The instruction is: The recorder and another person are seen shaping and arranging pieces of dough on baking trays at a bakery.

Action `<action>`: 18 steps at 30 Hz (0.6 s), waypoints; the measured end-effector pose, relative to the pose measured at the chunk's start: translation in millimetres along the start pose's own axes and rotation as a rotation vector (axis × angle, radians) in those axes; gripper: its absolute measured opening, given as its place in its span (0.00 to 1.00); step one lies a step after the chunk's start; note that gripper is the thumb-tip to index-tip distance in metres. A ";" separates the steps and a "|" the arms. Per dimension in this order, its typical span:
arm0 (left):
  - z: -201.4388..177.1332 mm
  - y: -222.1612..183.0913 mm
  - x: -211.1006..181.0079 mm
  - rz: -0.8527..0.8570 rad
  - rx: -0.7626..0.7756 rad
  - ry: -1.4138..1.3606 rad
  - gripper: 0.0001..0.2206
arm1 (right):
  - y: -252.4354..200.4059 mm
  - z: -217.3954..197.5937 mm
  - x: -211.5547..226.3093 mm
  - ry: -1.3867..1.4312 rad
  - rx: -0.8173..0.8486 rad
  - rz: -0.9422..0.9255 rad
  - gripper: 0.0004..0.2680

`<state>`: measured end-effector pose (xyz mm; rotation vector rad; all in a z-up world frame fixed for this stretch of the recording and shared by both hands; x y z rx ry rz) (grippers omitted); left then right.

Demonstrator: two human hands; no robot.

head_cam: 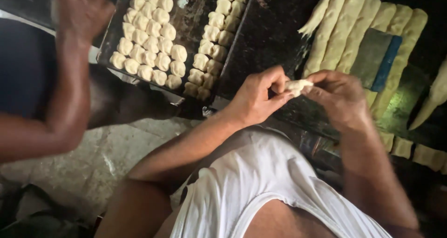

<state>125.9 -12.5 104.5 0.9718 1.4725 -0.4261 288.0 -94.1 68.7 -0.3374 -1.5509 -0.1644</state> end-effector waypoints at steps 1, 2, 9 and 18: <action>0.3 0.0 -5.0 -0.019 -0.016 -0.013 0.12 | -0.5 -4.3 3.7 -0.204 -0.050 0.002 0.07; 0.5 0.0 -9.8 -0.038 -0.033 -0.027 0.16 | -0.9 -8.4 8.1 -0.408 -0.099 0.004 0.06; -3.6 -1.9 41.4 -0.134 -0.099 0.081 0.11 | -36.2 70.3 85.6 -1.092 -0.307 -0.818 0.13; -27.2 4.5 89.7 -0.387 -0.275 -0.471 0.13 | -25.3 71.5 60.2 -0.989 -0.177 -0.940 0.08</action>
Point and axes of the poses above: each hand's wrist, its own y-axis towards the middle knuckle, its own z-axis out of the palm, x = y × z, the point moved 8 cm from there along y, towards the middle knuckle, and after that the axes turned 4 degrees about -y, right-handed, at the moved point
